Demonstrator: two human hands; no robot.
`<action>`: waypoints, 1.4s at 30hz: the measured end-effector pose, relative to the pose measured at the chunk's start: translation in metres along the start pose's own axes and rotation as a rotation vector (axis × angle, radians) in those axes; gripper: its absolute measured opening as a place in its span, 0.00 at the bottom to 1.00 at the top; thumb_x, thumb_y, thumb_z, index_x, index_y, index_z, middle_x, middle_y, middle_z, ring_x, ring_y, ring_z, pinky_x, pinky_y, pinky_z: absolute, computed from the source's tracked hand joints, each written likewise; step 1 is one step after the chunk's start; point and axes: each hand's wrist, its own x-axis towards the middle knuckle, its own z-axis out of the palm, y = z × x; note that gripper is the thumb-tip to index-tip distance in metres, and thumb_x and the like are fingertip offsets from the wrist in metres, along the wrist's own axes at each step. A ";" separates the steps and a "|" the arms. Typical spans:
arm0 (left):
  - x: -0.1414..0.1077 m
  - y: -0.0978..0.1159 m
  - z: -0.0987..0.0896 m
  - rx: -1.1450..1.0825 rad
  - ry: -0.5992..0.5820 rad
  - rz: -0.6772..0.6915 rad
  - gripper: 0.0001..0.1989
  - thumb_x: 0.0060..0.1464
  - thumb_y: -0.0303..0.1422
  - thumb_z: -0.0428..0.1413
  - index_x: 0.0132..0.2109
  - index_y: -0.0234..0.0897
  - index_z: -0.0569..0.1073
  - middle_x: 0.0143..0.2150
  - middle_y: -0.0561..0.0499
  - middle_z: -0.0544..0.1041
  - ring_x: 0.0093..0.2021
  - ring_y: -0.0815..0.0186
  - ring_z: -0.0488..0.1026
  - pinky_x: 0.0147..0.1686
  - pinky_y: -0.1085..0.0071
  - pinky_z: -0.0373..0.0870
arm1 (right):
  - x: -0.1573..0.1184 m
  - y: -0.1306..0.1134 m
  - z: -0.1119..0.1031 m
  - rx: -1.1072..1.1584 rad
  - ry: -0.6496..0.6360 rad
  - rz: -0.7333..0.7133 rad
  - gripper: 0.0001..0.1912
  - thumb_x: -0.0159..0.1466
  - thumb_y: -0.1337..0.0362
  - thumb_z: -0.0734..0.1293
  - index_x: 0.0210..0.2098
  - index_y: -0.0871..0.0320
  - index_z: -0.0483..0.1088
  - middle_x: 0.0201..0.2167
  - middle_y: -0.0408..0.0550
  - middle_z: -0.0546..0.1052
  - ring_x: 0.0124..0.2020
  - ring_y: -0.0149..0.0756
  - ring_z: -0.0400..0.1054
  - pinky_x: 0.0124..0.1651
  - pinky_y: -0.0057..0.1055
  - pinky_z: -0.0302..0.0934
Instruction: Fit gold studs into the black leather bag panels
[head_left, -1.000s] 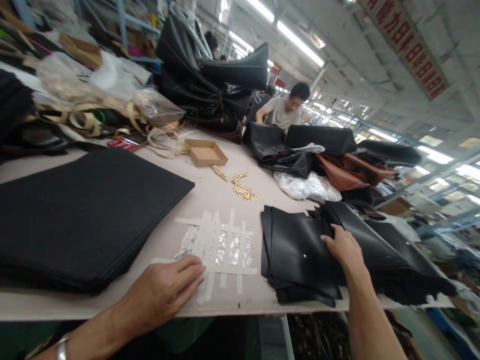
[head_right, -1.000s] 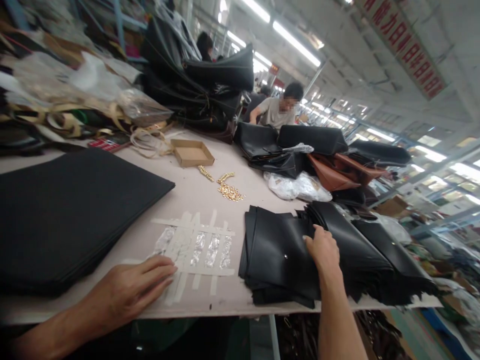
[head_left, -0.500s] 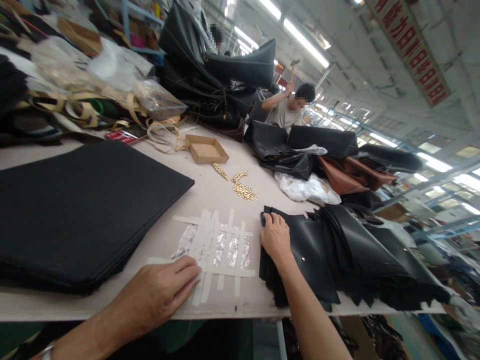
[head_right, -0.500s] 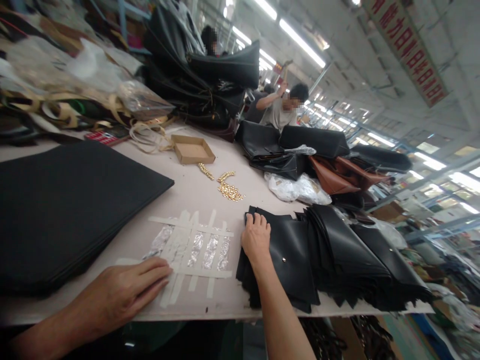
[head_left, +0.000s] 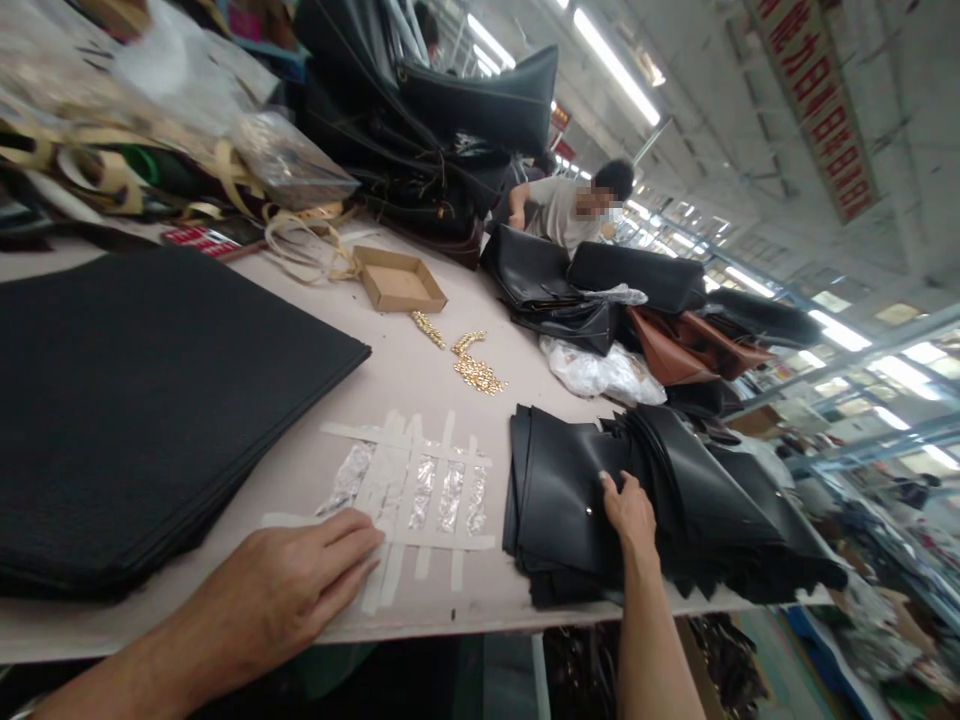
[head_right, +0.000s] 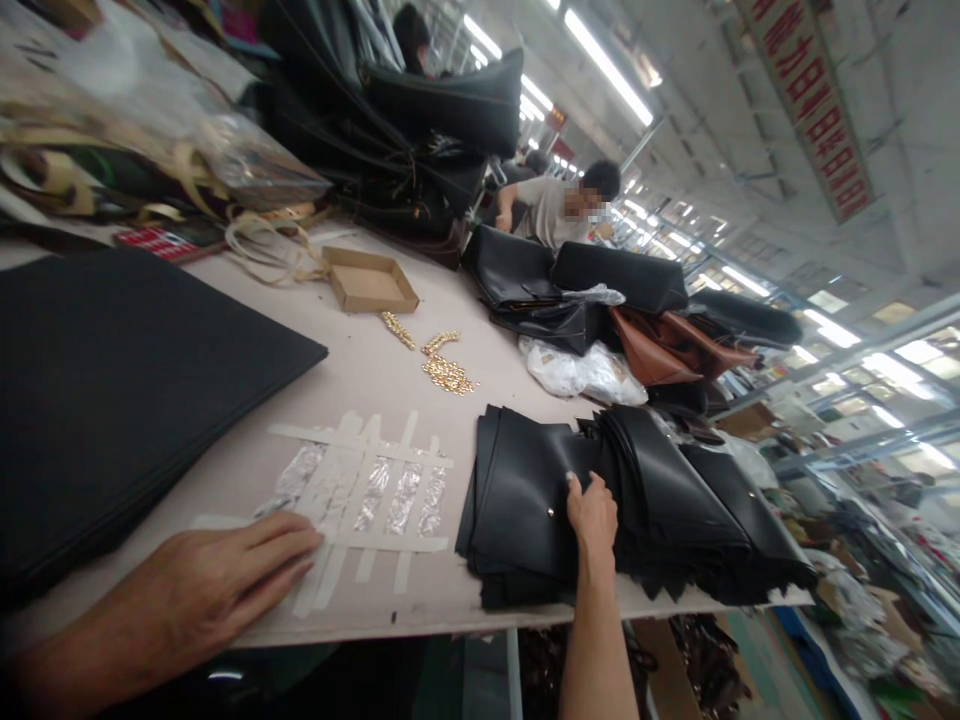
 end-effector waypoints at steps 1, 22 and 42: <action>-0.001 -0.002 0.002 0.004 -0.032 -0.007 0.11 0.65 0.31 0.50 0.47 0.42 0.77 0.42 0.49 0.82 0.37 0.61 0.81 0.35 0.67 0.77 | 0.000 0.006 0.003 0.003 -0.020 0.004 0.31 0.71 0.52 0.56 0.61 0.71 0.67 0.52 0.72 0.76 0.55 0.56 0.72 0.55 0.45 0.63; -0.015 0.029 -0.051 -1.384 0.087 -0.708 0.42 0.62 0.31 0.53 0.75 0.45 0.39 0.60 0.39 0.71 0.36 0.68 0.76 0.26 0.76 0.66 | -0.208 -0.197 -0.049 0.909 -0.381 -1.089 0.14 0.67 0.62 0.66 0.51 0.51 0.77 0.43 0.47 0.83 0.39 0.39 0.78 0.42 0.33 0.73; -0.010 0.044 -0.059 -1.876 0.687 -0.750 0.17 0.58 0.25 0.56 0.54 0.29 0.76 0.59 0.39 0.77 0.62 0.59 0.71 0.63 0.65 0.62 | -0.265 -0.213 -0.020 1.086 -0.359 -0.884 0.11 0.66 0.60 0.68 0.46 0.56 0.76 0.39 0.48 0.83 0.38 0.38 0.79 0.41 0.31 0.73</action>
